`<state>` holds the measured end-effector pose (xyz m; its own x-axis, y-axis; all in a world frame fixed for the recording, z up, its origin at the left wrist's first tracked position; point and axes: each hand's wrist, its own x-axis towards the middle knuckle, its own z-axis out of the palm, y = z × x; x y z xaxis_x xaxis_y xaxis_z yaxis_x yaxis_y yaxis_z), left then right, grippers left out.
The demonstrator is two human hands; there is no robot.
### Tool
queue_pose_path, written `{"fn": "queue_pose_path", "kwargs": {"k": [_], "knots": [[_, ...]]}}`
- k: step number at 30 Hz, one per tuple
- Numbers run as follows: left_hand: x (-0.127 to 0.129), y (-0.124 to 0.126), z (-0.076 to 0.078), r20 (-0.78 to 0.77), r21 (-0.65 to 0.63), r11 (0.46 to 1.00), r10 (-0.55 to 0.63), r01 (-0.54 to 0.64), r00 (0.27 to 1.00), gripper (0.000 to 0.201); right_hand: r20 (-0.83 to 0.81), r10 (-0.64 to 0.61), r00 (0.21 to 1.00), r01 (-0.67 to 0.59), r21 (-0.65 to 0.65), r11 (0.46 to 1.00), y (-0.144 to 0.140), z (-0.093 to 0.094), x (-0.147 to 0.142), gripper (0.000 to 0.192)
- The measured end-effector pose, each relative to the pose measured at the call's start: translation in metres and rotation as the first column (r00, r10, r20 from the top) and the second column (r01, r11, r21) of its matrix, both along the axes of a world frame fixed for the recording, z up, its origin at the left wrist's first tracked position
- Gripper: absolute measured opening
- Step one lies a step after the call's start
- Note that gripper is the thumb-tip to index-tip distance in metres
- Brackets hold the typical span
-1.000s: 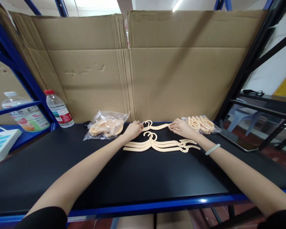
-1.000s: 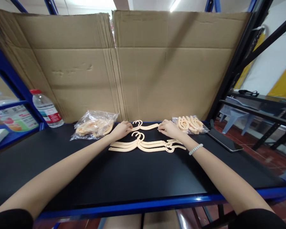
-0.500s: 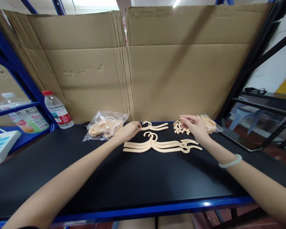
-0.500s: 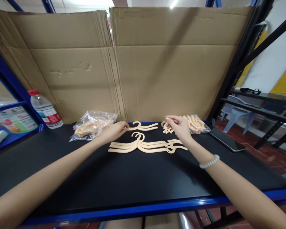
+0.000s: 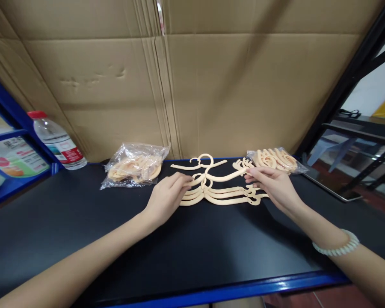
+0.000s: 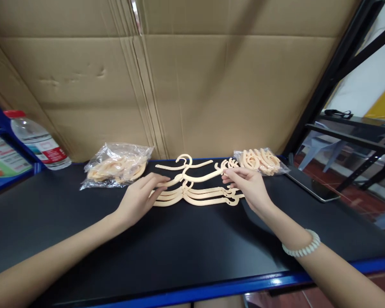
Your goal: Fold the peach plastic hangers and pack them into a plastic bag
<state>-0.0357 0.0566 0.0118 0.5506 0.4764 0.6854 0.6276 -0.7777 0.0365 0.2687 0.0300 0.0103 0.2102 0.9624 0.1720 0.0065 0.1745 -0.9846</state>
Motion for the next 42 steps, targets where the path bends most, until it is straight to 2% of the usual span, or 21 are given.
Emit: {"fn": "queue_pose_path", "kwargs": {"k": [3, 8, 13, 16, 19, 21, 26, 29, 35, 42], "knots": [[0.001, -0.008, -0.008, -0.025, 0.015, 0.999, -0.033, 0.033, 0.999, 0.02, -0.076, -0.002, 0.997, 0.001, -0.008, 1.0, -0.001, -0.003, 0.0, 0.03], [-0.001, -0.011, -0.015, 0.067, 0.017, 0.998, -0.061, 0.06, 0.996, 0.026, -0.273, 0.044, 0.961, -0.072, -0.093, 0.993, 0.0, 0.001, 0.0, 0.041], [0.001, -0.009, -0.022, 0.076, -0.017, 0.998, -0.066, 0.067, 0.995, 0.032, -0.226, 0.075, 0.971, -0.111, -0.147, 0.983, 0.001, 0.001, 0.005, 0.026], [0.001, -0.009, -0.025, 0.077, -0.078, 0.995, -0.053, 0.059, 0.996, 0.033, -0.11, 0.138, 0.984, -0.151, -0.124, 0.981, 0.002, 0.0, 0.008, 0.024], [0.002, -0.008, -0.025, 0.091, -0.117, 0.99, -0.068, 0.078, 0.994, 0.028, 0.031, 0.214, 0.976, -0.207, -0.16, 0.965, 0.002, 0.0, 0.01, 0.026], [0.003, -0.008, -0.023, 0.107, -0.127, 0.988, -0.078, 0.092, 0.991, 0.024, 0.056, 0.269, 0.962, -0.255, -0.188, 0.949, 0.002, 0.002, 0.011, 0.027], [0.006, -0.009, -0.02, 0.163, -0.143, 0.981, -0.106, 0.129, 0.981, 0.02, -0.084, 0.431, 0.899, -0.436, -0.281, 0.855, -0.002, 0.006, 0.013, 0.024], [0.007, -0.008, -0.02, 0.186, -0.156, 0.98, -0.096, 0.126, 0.978, 0.02, -0.18, 0.452, 0.874, -0.486, -0.329, 0.809, -0.004, 0.007, 0.014, 0.022], [0.007, -0.009, -0.02, 0.189, -0.123, 0.982, -0.118, 0.142, 0.975, 0.019, -0.272, 0.44, 0.856, -0.514, -0.361, 0.778, -0.004, 0.007, 0.014, 0.022], [0.007, -0.01, -0.02, 0.18, -0.118, 0.984, -0.113, 0.136, 0.977, 0.019, -0.251, 0.449, 0.858, -0.513, -0.359, 0.78, -0.004, 0.009, 0.012, 0.022]]}}
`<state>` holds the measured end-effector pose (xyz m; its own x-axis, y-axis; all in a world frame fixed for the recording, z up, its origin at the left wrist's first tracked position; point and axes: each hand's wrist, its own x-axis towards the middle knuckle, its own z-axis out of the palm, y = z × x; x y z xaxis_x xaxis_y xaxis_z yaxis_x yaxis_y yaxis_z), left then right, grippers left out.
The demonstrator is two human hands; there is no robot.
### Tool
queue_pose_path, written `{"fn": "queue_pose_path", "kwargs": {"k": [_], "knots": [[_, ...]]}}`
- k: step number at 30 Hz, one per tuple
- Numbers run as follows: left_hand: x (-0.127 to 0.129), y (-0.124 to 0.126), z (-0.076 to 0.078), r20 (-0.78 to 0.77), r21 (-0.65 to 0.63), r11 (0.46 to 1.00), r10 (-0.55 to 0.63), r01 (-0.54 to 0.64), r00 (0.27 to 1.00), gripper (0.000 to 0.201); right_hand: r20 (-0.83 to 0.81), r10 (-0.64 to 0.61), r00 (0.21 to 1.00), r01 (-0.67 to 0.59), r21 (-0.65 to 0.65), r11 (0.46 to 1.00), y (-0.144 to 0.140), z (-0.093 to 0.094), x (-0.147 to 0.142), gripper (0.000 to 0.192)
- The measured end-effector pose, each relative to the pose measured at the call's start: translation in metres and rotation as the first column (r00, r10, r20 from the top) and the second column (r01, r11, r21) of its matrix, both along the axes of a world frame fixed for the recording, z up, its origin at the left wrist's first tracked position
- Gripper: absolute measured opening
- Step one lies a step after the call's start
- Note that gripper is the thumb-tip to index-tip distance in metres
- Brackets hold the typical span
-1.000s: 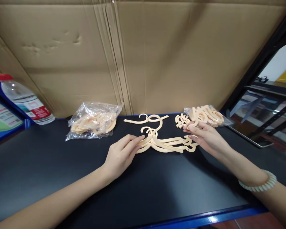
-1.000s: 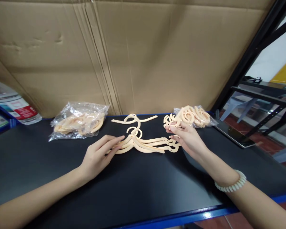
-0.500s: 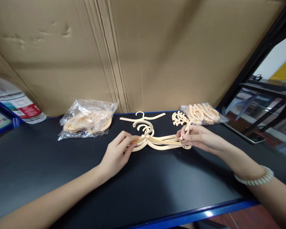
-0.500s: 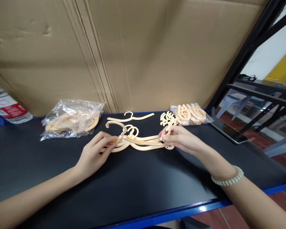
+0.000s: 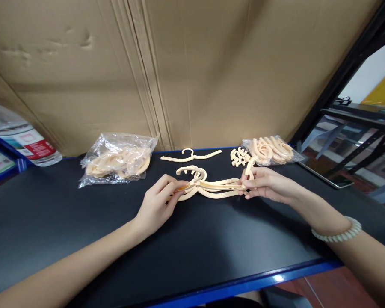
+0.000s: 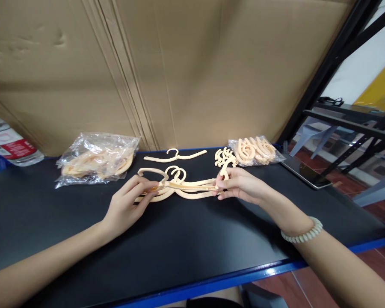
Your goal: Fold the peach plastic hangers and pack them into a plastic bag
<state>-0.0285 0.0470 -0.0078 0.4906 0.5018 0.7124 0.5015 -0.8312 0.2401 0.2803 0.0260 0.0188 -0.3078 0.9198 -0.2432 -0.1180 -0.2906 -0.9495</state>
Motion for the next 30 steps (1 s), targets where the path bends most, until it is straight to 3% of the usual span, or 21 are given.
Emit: {"fn": "queue_pose_path", "kwargs": {"k": [6, 11, 15, 25, 30], "knots": [[0.0, -0.001, 0.001, 0.004, 0.012, 1.0, -0.009, 0.009, 1.0, 0.018, 0.088, -0.049, 0.995, 0.044, 0.052, 0.998, 0.0, -0.003, -0.002, 0.027], [0.0, -0.001, 0.001, -0.025, 0.025, 1.0, -0.001, 0.002, 1.0, 0.017, 0.138, -0.204, 0.969, 0.176, 0.188, 0.966, -0.004, -0.004, -0.01, 0.032], [0.001, -0.002, 0.002, -0.013, 0.007, 1.0, 0.03, -0.03, 0.999, 0.017, 0.163, -0.274, 0.948, 0.212, 0.317, 0.924, -0.006, -0.003, -0.015, 0.029], [0.001, -0.002, 0.008, 0.01, -0.058, 0.994, 0.093, -0.092, 0.996, 0.022, 0.024, -0.261, 0.965, 0.237, 0.345, 0.908, 0.0, -0.006, -0.014, 0.025], [-0.002, 0.0, 0.017, -0.021, -0.051, 0.994, 0.093, -0.094, 0.995, 0.02, -0.068, -0.277, 0.959, 0.284, 0.32, 0.904, 0.008, 0.002, 0.005, 0.023]]}}
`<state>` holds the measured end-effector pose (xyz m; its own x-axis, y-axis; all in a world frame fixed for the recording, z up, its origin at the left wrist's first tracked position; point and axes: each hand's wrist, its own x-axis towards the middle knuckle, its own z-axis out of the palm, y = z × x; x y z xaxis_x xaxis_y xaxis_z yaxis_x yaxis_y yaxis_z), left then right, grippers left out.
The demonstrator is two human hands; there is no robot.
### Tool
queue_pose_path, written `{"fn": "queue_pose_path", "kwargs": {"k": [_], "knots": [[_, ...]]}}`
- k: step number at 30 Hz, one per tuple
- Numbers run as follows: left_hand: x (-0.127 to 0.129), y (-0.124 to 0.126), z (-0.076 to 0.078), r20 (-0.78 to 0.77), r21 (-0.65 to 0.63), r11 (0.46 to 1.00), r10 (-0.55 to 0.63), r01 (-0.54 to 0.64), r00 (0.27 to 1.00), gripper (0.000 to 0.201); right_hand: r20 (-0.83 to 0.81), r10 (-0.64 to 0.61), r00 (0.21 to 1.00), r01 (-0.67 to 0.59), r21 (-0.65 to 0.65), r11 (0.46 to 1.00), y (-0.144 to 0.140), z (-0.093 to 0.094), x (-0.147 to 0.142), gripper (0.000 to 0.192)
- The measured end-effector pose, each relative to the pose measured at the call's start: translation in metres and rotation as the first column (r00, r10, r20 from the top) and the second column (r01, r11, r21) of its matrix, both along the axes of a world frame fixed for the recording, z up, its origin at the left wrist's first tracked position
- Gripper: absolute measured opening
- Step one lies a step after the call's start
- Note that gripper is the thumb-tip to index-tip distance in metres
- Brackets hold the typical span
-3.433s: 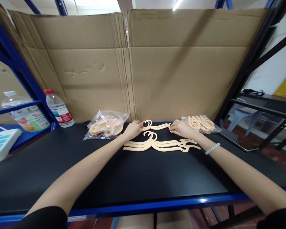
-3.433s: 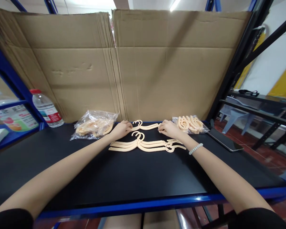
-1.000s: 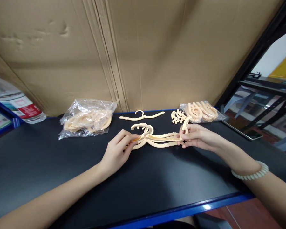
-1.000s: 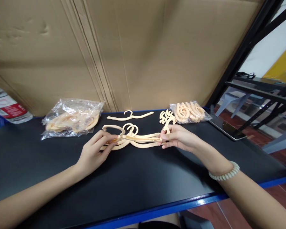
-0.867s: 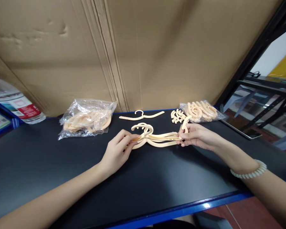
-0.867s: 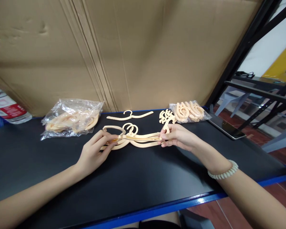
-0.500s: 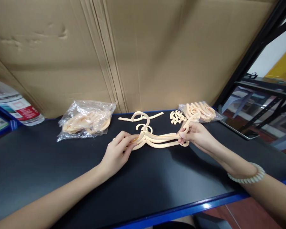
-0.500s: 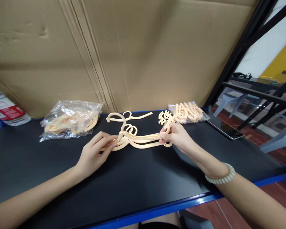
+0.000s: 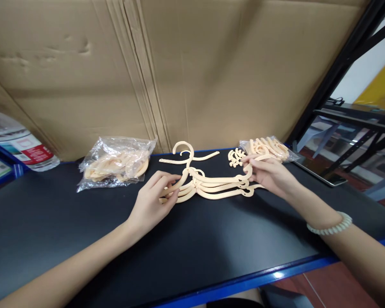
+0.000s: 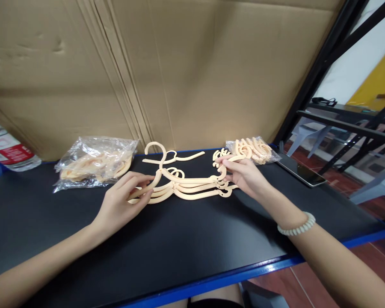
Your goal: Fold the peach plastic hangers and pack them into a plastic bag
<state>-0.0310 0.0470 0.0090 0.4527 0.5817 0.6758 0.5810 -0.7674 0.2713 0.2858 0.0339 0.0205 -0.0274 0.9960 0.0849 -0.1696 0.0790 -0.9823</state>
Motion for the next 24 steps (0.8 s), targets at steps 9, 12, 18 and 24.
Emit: {"fn": "queue_pose_path", "kwargs": {"k": [9, 12, 18, 24], "knots": [[-0.01, -0.005, 0.014, -0.439, -0.027, 1.0, 0.001, -0.014, 0.899, 0.017, 0.698, 0.202, 0.687, -0.268, -0.015, 0.963, 0.002, 0.02, 0.05, 0.017], [-0.008, -0.012, 0.014, -0.527, -0.063, 0.998, -0.037, 0.004, 0.849, 0.015, 0.856, 0.217, 0.468, -0.388, -0.021, 0.921, 0.0, 0.02, 0.05, 0.017], [-0.002, -0.024, 0.019, -0.615, -0.138, 0.989, -0.039, -0.058, 0.787, 0.006, 0.931, 0.199, 0.307, -0.444, -0.045, 0.895, -0.002, 0.02, 0.042, 0.029], [0.001, -0.028, 0.023, -0.657, -0.116, 0.989, -0.004, -0.095, 0.754, 0.008, 0.952, -0.015, 0.306, -0.518, 0.18, 0.836, -0.01, 0.005, 0.011, 0.075]]}}
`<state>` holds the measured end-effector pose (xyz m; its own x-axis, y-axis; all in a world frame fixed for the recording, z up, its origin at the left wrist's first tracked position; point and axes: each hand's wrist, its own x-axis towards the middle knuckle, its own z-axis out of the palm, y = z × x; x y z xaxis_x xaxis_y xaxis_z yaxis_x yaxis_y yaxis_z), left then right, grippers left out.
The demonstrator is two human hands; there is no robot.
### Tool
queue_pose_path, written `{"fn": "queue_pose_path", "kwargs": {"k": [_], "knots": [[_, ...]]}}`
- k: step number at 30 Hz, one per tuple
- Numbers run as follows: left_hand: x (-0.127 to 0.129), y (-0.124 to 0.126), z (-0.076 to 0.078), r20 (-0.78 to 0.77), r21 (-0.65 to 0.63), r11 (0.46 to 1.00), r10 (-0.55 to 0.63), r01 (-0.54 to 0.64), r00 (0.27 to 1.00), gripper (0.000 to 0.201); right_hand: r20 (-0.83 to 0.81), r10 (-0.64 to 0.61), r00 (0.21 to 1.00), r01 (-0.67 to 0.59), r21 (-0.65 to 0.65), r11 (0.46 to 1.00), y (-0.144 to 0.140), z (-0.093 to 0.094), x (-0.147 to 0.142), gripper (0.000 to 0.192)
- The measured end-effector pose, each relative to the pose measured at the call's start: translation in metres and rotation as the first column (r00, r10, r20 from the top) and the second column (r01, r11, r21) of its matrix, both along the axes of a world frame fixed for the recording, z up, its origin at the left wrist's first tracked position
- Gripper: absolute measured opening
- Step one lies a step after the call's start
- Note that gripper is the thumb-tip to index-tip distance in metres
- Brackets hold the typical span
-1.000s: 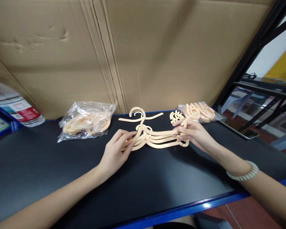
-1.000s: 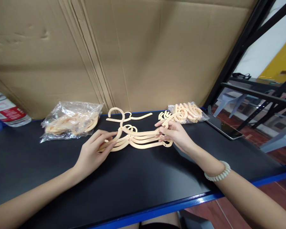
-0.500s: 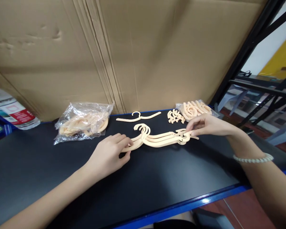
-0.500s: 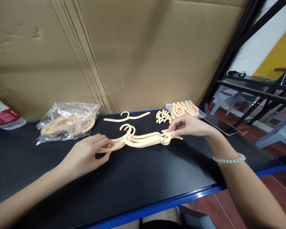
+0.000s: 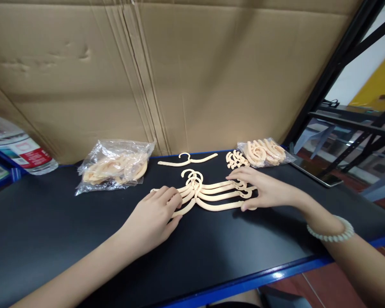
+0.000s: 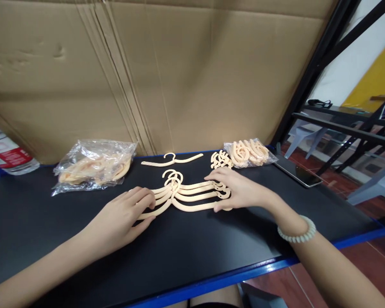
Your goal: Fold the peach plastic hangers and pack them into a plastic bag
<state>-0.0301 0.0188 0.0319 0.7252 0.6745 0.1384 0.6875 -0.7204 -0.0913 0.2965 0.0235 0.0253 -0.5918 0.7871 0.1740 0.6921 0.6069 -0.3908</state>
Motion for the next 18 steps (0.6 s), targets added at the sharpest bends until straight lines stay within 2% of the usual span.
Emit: {"fn": "queue_pose_path", "kwargs": {"k": [2, 3, 6, 8, 13, 18], "knots": [[-0.002, 0.0, -0.005, 0.004, 0.013, 0.999, 0.036, -0.036, 0.999, 0.018, 0.031, 0.028, 0.999, -0.029, 0.033, 0.999, -0.003, -0.007, -0.013, 0.082], [-0.003, 0.001, -0.008, 0.008, 0.015, 0.998, 0.056, -0.056, 0.998, 0.025, 0.047, 0.04, 0.998, -0.041, 0.033, 0.999, -0.004, -0.01, -0.018, 0.08], [-0.008, 0.006, -0.022, 0.021, -0.01, 0.993, 0.118, -0.118, 0.993, 0.045, 0.063, 0.048, 0.997, -0.049, 0.017, 0.999, -0.004, -0.017, -0.026, 0.062], [-0.01, 0.01, -0.031, 0.025, -0.049, 0.986, 0.158, -0.157, 0.987, 0.052, 0.036, 0.046, 0.998, -0.046, 0.017, 0.999, -0.003, -0.02, -0.027, 0.053], [-0.008, 0.018, -0.041, 0.042, -0.136, 0.975, 0.184, -0.177, 0.982, 0.052, -0.074, 0.038, 0.997, -0.036, 0.029, 0.999, 0.005, -0.028, -0.022, 0.05], [-0.005, 0.02, -0.041, 0.116, -0.122, 0.976, 0.194, -0.18, 0.974, 0.05, -0.083, 0.018, 0.996, -0.014, 0.048, 0.999, 0.009, -0.031, -0.022, 0.045]]}}
